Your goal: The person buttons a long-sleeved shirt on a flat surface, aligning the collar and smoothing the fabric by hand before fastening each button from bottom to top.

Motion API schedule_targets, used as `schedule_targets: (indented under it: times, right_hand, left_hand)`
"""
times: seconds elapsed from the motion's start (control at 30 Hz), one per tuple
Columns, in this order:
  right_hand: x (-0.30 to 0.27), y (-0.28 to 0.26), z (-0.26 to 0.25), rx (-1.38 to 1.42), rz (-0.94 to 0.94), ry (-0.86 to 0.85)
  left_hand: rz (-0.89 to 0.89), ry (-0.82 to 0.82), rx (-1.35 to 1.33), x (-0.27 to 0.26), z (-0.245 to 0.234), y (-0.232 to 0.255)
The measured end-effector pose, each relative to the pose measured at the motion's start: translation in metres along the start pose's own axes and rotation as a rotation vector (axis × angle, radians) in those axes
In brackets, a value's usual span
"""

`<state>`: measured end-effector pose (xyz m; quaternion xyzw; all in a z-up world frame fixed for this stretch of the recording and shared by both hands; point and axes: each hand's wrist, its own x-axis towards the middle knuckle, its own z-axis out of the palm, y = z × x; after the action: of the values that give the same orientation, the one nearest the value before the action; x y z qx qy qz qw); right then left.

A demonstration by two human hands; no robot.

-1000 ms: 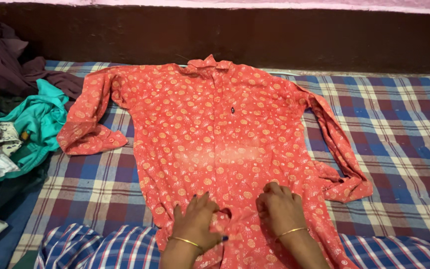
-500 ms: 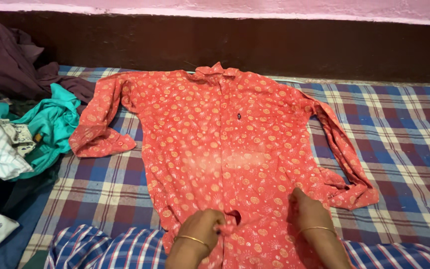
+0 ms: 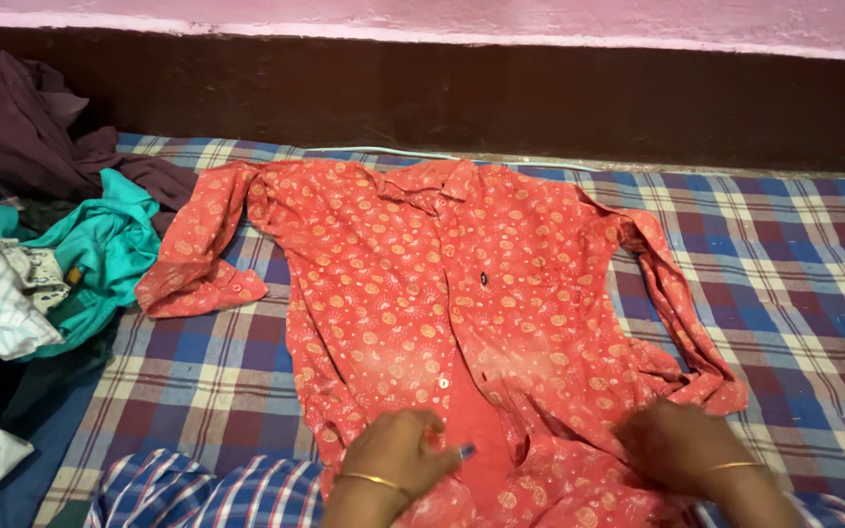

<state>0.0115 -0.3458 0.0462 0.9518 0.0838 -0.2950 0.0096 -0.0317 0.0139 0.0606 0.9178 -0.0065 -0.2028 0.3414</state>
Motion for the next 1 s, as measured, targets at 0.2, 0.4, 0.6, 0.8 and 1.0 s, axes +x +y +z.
schedule_targets:
  times: [0.2,0.4,0.6,0.8,1.0]
  right_hand:
    - [0.002,-0.099,0.001,0.218,-0.269,0.361]
    - [0.005,-0.113,0.002,0.212,-0.209,0.213]
    - [0.005,-0.115,0.009,0.706,-0.317,-0.161]
    - [0.045,-0.116,-0.048,0.736,-0.409,-0.357]
    - [0.122,-0.143,-0.042,0.676,-0.346,0.698]
  left_hand:
    - [0.042,0.321,0.345,0.023,0.023,0.009]
    - [0.019,0.272,0.458,0.042,0.048,-0.019]
    - [-0.102,0.136,0.418,0.048,0.038,-0.014]
    - [-0.043,0.425,0.031,0.087,0.012,0.003]
    - [-0.105,0.531,-0.067,0.155,0.019,0.008]
